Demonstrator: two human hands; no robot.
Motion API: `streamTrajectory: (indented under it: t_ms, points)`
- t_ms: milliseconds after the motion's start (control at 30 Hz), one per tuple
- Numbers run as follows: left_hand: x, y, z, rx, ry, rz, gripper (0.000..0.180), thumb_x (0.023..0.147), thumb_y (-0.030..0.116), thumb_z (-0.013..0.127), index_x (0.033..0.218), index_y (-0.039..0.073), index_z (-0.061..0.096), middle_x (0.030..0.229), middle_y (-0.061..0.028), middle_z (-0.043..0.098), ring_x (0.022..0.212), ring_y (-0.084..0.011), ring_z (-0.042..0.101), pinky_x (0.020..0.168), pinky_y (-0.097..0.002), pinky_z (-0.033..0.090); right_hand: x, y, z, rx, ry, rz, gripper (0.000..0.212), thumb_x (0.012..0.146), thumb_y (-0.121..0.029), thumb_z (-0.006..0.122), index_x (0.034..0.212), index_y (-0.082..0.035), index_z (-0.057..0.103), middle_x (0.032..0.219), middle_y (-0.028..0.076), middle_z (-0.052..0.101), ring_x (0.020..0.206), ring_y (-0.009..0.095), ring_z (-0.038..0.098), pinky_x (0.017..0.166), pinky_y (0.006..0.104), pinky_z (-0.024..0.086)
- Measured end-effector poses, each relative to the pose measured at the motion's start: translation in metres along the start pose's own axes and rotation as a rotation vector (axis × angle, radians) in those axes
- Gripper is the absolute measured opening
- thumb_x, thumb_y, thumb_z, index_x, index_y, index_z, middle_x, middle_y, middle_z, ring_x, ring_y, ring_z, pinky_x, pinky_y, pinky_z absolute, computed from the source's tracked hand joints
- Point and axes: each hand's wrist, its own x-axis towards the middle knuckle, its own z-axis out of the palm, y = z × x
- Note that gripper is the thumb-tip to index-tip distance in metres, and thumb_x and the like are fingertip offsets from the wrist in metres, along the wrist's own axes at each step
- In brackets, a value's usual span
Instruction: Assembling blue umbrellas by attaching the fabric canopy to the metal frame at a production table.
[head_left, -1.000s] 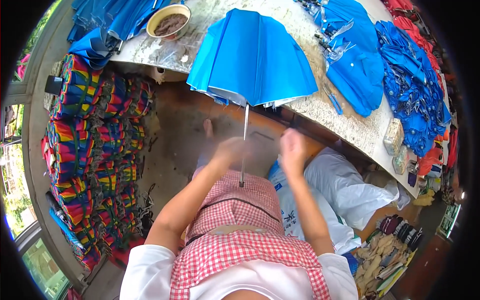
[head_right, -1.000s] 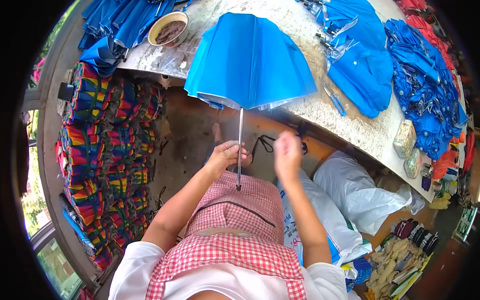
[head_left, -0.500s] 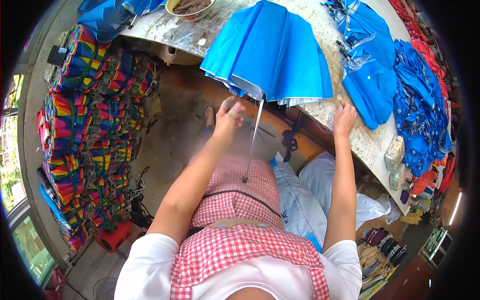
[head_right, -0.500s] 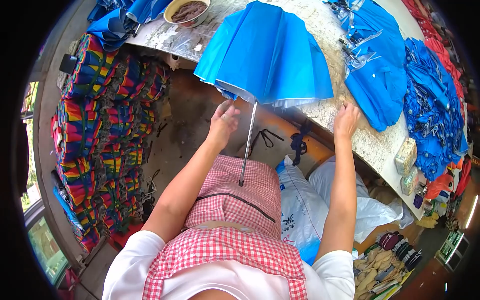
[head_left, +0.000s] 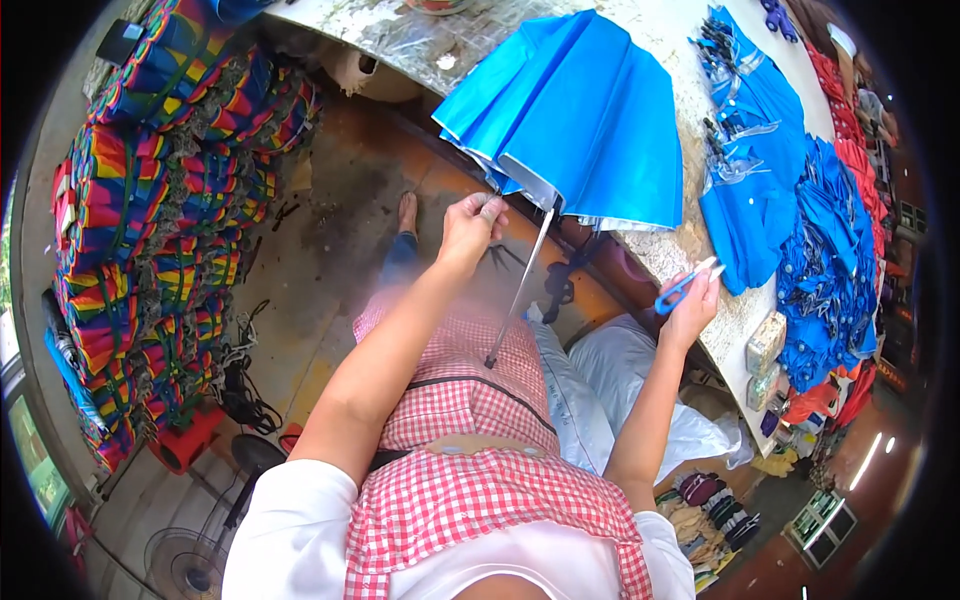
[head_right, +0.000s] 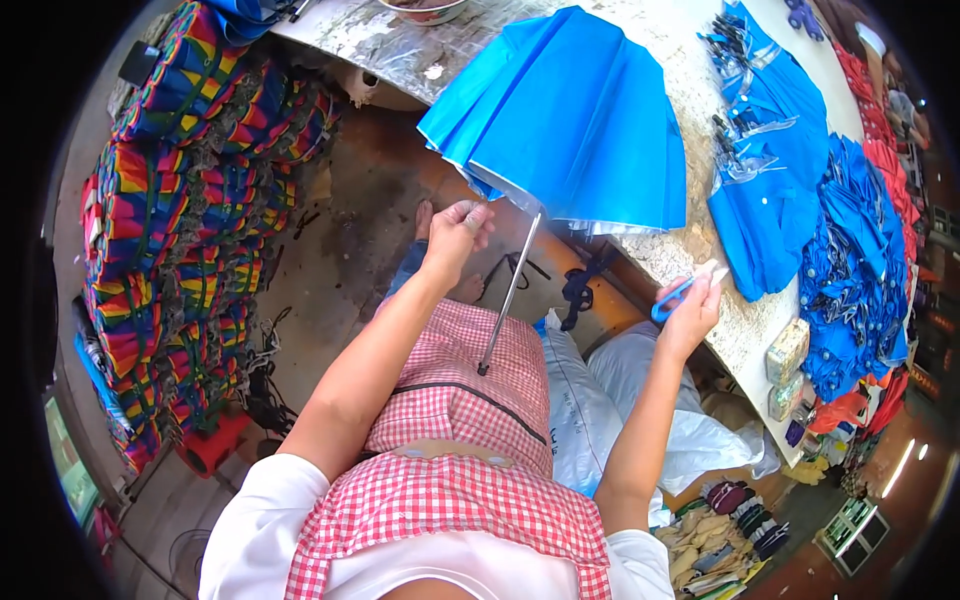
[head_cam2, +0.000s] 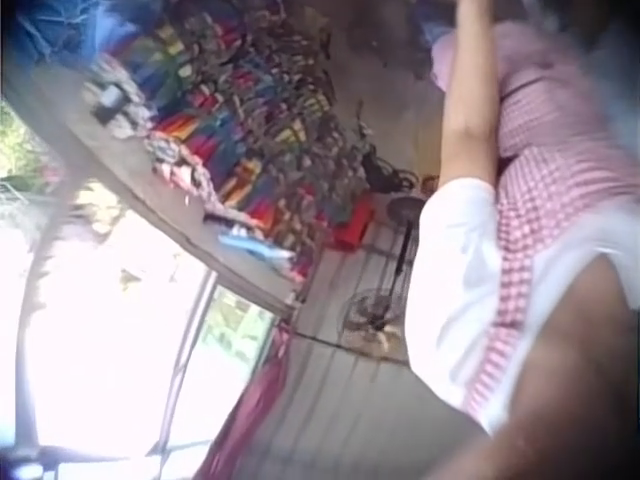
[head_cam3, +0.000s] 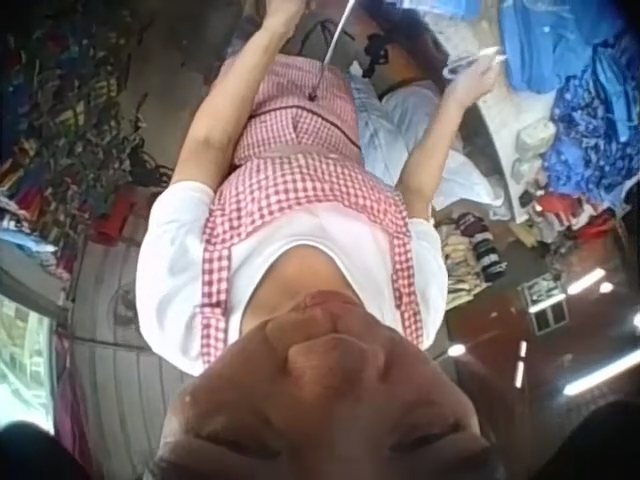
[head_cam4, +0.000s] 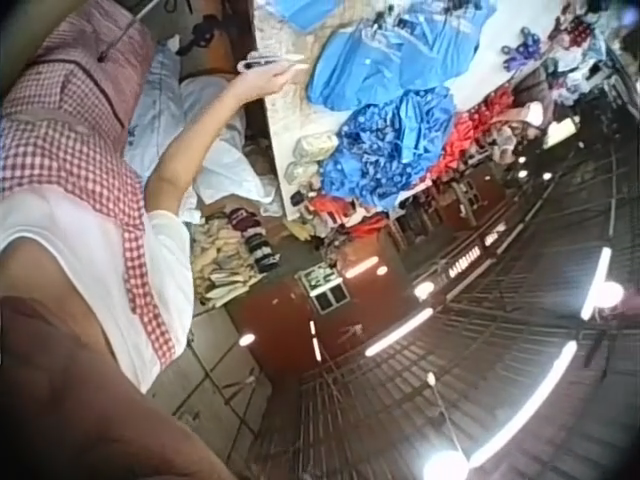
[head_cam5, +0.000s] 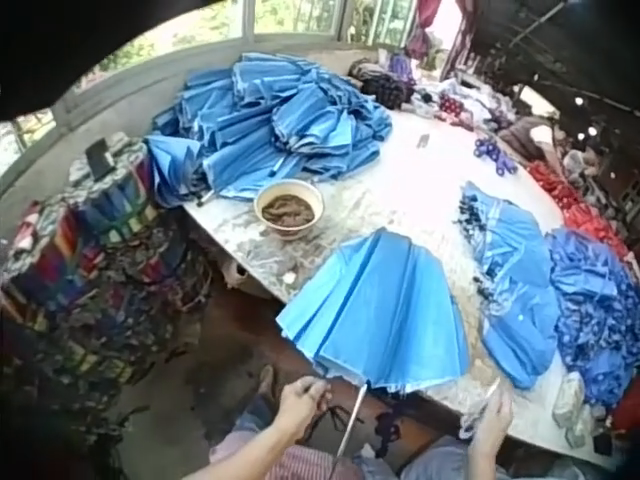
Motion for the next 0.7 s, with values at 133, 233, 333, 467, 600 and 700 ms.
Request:
streamTrajectory:
  t_ms: [133, 233, 333, 467, 600, 700]
  points:
    - [0.007, 0.0, 0.0, 0.502, 0.101, 0.282, 0.012, 0.084, 0.013, 0.056, 0.083, 0.002, 0.06, 0.067, -0.0076, 0.06, 0.055, -0.0164, 0.056, 0.051, -0.0287, 0.042, -0.041, -0.048, 0.056, -0.147, -0.594, -0.366, 0.03, 0.091, -0.023, 0.045, 0.109, -0.002, 0.056, 0.075, 0.007, 0.059, 0.063, 0.017, 0.059, 0.054, 0.0299, 0.045]
    - [0.01, -0.008, -0.004, 0.706, 0.236, 0.596, 0.01, 0.081, 0.01, 0.057, 0.084, 0.002, 0.06, 0.07, -0.0121, 0.059, 0.059, -0.0242, 0.058, 0.054, -0.0332, 0.044, -0.059, -0.069, 0.109, -0.609, -0.654, -0.905, 0.032, 0.081, -0.021, 0.057, 0.107, -0.002, 0.057, 0.082, 0.011, 0.062, 0.065, 0.025, 0.062, 0.056, 0.0357, 0.048]
    - [0.011, -0.006, -0.007, 0.828, 0.307, 0.762, 0.009, 0.078, 0.008, 0.057, 0.085, 0.003, 0.06, 0.072, -0.0151, 0.059, 0.063, -0.0303, 0.058, 0.056, -0.0368, 0.045, -0.058, -0.072, 0.142, -0.848, -0.72, -0.972, 0.027, 0.073, -0.019, 0.063, 0.097, -0.005, 0.061, 0.081, 0.011, 0.062, 0.067, 0.028, 0.061, 0.057, 0.0362, 0.049]
    - [0.005, 0.0, -0.008, 0.897, 0.308, 0.79, 0.009, 0.075, 0.006, 0.057, 0.083, 0.003, 0.06, 0.074, -0.0162, 0.058, 0.067, -0.0342, 0.058, 0.059, -0.0394, 0.046, -0.054, -0.065, 0.163, -1.063, -0.749, -1.024, 0.021, 0.071, -0.019, 0.064, 0.088, -0.007, 0.062, 0.077, 0.009, 0.063, 0.066, 0.027, 0.061, 0.056, 0.0362, 0.049]
    - [0.004, 0.004, -0.014, 0.968, 0.27, 0.847, 0.008, 0.075, 0.005, 0.057, 0.082, 0.003, 0.06, 0.074, -0.0149, 0.059, 0.068, -0.0332, 0.058, 0.059, -0.0393, 0.046, -0.053, -0.062, 0.173, -0.963, -0.761, -1.125, 0.008, 0.071, -0.011, 0.057, 0.075, -0.005, 0.058, 0.07, 0.01, 0.062, 0.061, 0.027, 0.061, 0.055, 0.0368, 0.049]
    - [0.003, 0.004, -0.017, 0.984, 0.225, 0.871, 0.008, 0.075, 0.006, 0.057, 0.082, 0.004, 0.06, 0.077, -0.0149, 0.059, 0.068, -0.0331, 0.058, 0.058, -0.0389, 0.047, -0.051, -0.063, 0.184, -1.005, -0.812, -1.089, 0.009, 0.071, -0.012, 0.057, 0.077, -0.006, 0.06, 0.073, 0.01, 0.063, 0.064, 0.027, 0.062, 0.057, 0.0371, 0.049]
